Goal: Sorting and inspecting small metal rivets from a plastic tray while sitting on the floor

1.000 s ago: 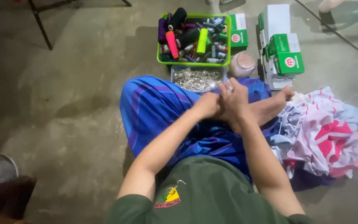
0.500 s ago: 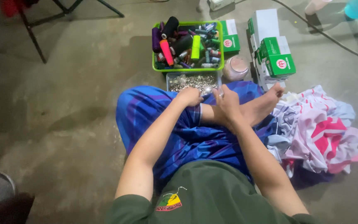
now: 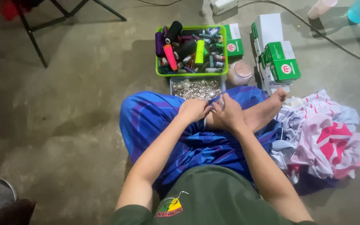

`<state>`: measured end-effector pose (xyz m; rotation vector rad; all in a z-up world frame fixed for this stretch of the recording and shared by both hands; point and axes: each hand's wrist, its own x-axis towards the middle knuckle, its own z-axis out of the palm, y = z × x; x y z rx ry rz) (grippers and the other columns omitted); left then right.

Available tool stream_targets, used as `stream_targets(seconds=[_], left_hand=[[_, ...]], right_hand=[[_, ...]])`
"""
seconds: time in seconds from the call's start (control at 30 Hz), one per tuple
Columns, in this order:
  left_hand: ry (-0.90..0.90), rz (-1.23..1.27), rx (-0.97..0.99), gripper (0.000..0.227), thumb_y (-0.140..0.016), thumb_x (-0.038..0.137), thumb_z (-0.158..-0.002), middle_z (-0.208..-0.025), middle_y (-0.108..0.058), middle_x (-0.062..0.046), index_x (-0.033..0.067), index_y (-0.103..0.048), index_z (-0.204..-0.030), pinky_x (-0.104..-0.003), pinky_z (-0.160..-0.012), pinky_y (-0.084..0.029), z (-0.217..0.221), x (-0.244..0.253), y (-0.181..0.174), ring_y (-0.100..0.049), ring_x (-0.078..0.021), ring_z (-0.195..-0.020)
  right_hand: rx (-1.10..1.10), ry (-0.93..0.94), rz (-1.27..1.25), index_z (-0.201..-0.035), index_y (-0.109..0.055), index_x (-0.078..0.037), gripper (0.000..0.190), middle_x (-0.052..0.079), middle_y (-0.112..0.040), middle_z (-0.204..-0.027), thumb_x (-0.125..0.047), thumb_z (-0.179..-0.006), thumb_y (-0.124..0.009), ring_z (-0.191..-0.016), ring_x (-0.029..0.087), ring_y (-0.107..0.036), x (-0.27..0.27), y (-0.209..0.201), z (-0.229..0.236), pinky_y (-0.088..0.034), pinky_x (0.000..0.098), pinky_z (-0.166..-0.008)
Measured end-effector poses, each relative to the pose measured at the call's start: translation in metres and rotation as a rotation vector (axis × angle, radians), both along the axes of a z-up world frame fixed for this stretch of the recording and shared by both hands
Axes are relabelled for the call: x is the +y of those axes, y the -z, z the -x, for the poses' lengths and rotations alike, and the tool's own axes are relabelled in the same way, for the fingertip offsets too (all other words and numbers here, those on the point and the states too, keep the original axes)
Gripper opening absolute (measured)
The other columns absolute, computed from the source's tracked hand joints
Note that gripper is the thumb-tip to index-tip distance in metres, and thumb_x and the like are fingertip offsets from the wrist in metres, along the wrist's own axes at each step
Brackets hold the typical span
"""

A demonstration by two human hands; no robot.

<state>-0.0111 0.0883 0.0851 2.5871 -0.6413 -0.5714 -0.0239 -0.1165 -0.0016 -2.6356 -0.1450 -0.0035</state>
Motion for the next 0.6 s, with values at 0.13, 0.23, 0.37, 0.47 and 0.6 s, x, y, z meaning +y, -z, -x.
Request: stream_targets(seconds=[0.13, 0.23, 0.37, 0.47, 0.6], left_hand=[[-0.032, -0.021, -0.032, 0.042, -0.048, 0.042, -0.099, -0.094, -0.075, -0.024, 0.0093, -0.074, -0.106, -0.056, -0.085, -0.057, -0.003, 0.000, 0.007, -0.073, -0.0437, -0.098], [-0.084, -0.049, -0.036, 0.040, -0.050, 0.043, -0.098, -0.093, -0.076, -0.021, 0.0127, -0.075, -0.104, -0.055, -0.084, -0.057, -0.007, 0.005, 0.022, -0.074, -0.0417, -0.098], [-0.144, -0.096, 0.027, 0.047, -0.048, 0.047, -0.099, -0.098, -0.076, -0.024, 0.0095, -0.077, -0.104, -0.055, -0.088, -0.056, 0.004, 0.012, 0.015, -0.073, -0.0434, -0.102], [-0.149, -0.087, 0.025, 0.048, -0.049, 0.046, -0.098, -0.097, -0.076, -0.025, 0.0077, -0.077, -0.102, -0.056, -0.089, -0.055, 0.007, 0.007, 0.006, -0.072, -0.0452, -0.102], [-0.148, -0.052, 0.009, 0.044, -0.051, 0.045, -0.096, -0.094, -0.076, -0.024, 0.0102, -0.078, -0.097, -0.055, -0.087, -0.056, 0.007, -0.009, 0.001, -0.072, -0.0453, -0.100]], right_hand=[[0.234, 0.025, -0.162, -0.107, -0.048, -0.024, 0.039, 0.008, -0.076, -0.100, -0.038, -0.083, -0.075, -0.102, 0.036, -0.073, -0.003, -0.008, -0.010, -0.056, 0.0506, -0.086], [0.279, -0.008, -0.337, -0.111, -0.040, -0.021, 0.051, 0.005, -0.075, -0.110, -0.028, -0.076, -0.076, -0.109, 0.035, -0.071, 0.002, -0.004, -0.018, -0.055, 0.0509, -0.091], [0.289, -0.084, -0.304, -0.114, -0.034, -0.010, 0.039, 0.032, -0.070, -0.106, -0.020, -0.088, -0.062, -0.108, 0.055, -0.065, 0.017, -0.007, -0.015, -0.049, 0.0689, -0.094], [0.298, -0.116, -0.278, -0.115, -0.034, -0.011, 0.041, 0.029, -0.071, -0.110, -0.016, -0.087, -0.064, -0.109, 0.052, -0.067, 0.010, -0.022, -0.009, -0.051, 0.0648, -0.095], [0.164, -0.196, -0.390, -0.118, -0.035, -0.007, 0.049, 0.020, -0.072, -0.119, -0.006, -0.080, -0.065, -0.110, 0.042, -0.069, -0.027, -0.001, -0.008, -0.052, 0.0574, -0.092]])
